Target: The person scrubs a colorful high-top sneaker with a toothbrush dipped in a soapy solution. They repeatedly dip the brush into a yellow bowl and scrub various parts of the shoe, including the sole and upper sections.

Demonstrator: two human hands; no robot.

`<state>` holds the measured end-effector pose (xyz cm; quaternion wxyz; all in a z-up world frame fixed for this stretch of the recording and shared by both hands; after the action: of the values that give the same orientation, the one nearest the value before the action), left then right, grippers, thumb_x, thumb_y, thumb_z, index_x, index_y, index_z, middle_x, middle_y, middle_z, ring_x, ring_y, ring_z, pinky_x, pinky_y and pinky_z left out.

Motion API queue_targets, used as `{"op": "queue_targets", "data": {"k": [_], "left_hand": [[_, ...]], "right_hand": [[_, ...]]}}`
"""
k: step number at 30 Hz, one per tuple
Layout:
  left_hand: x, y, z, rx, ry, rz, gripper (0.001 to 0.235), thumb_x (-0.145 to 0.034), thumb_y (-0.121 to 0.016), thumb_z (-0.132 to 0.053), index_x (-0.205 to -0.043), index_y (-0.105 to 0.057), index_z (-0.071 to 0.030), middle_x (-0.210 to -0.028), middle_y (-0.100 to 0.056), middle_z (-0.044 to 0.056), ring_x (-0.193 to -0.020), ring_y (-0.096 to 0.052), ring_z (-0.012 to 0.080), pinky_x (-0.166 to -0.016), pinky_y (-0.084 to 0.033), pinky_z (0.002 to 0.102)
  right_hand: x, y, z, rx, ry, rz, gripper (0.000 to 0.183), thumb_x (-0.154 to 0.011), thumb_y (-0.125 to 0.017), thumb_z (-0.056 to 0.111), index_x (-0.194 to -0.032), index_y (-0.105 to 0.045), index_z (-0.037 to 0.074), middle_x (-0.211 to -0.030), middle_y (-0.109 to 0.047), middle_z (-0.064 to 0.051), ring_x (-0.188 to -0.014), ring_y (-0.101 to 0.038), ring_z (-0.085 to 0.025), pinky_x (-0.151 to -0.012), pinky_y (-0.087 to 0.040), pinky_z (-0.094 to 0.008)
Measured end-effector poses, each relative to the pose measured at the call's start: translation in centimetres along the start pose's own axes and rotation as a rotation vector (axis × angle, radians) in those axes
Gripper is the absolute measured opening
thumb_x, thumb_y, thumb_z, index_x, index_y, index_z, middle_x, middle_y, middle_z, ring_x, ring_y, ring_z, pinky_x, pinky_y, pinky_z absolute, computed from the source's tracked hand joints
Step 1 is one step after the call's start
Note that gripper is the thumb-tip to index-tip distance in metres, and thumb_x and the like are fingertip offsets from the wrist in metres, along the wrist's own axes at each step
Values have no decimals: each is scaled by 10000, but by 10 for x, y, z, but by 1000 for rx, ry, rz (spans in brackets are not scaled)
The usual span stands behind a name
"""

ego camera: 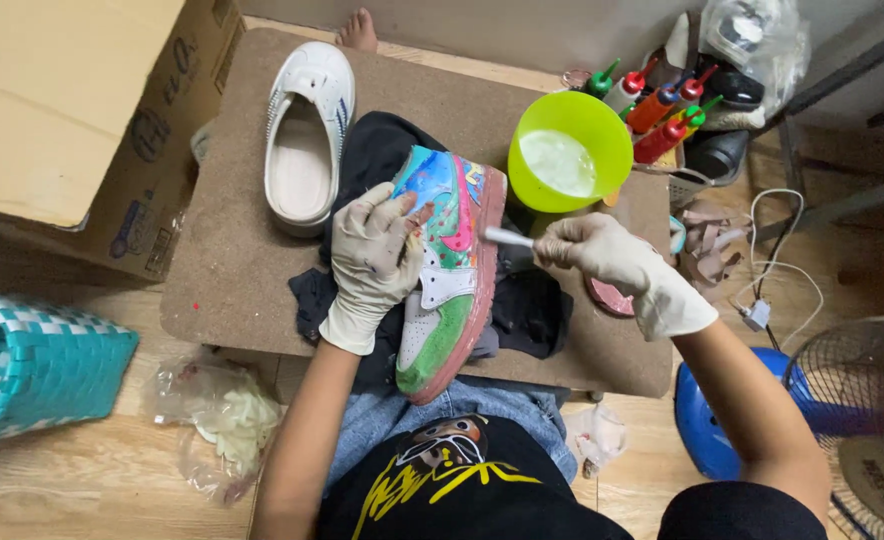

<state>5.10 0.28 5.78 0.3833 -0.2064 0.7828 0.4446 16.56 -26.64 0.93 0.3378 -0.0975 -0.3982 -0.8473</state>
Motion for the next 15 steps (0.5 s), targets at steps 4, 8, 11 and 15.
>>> {"op": "queue_targets", "data": {"k": [4, 8, 11, 15], "left_hand": [[0, -1, 2, -10, -3, 2, 154, -880, -693, -125, -1019, -722, -65, -1221, -681, 62, -1212, -604, 295, -1006, -477, 461], [2, -4, 5, 11, 10, 3, 182, -861, -692, -151, -1007, -720, -47, -1211, -675, 65, -1205, -606, 293, -1004, -476, 472], [2, -6, 6, 8, 3, 23, 180, -862, -689, -164, -1004, -722, -58, -1226, -670, 64, -1207, -605, 301, -1015, -475, 481], [2, -8, 2, -45, -47, 60, 186, -859, -681, -165, -981, -700, -27, -1270, -666, 84, -1234, -598, 320, -1028, -476, 485]], "right_hand": [[-21, 7, -24, -185, -139, -197, 273, -937, -729, 324, -999, -789, 65, -816, -704, 29, -741, -572, -66, -667, -469, -259], [-35, -15, -49, -193, 23, 170, 322, -950, -737, 352, -935, -773, 32, -786, -638, 44, -737, -531, -60, -656, -444, -248], [-19, 6, -26, -189, -141, -135, 319, -936, -728, 358, -951, -775, 43, -801, -676, 23, -727, -547, -81, -643, -446, -277], [-16, -18, -15, -66, -57, 179, 297, -874, -734, 367, -958, -783, 86, -776, -702, 22, -717, -608, -91, -665, -521, -267]]}}
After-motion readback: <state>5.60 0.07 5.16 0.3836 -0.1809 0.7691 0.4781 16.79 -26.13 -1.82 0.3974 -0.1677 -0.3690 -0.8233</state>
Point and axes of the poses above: each hand's wrist, its own x-axis away from the middle knuckle, its own y-axis out of the back of the hand, z = x × y, the point moved 8 cm from there along -x, towards the middle knuckle
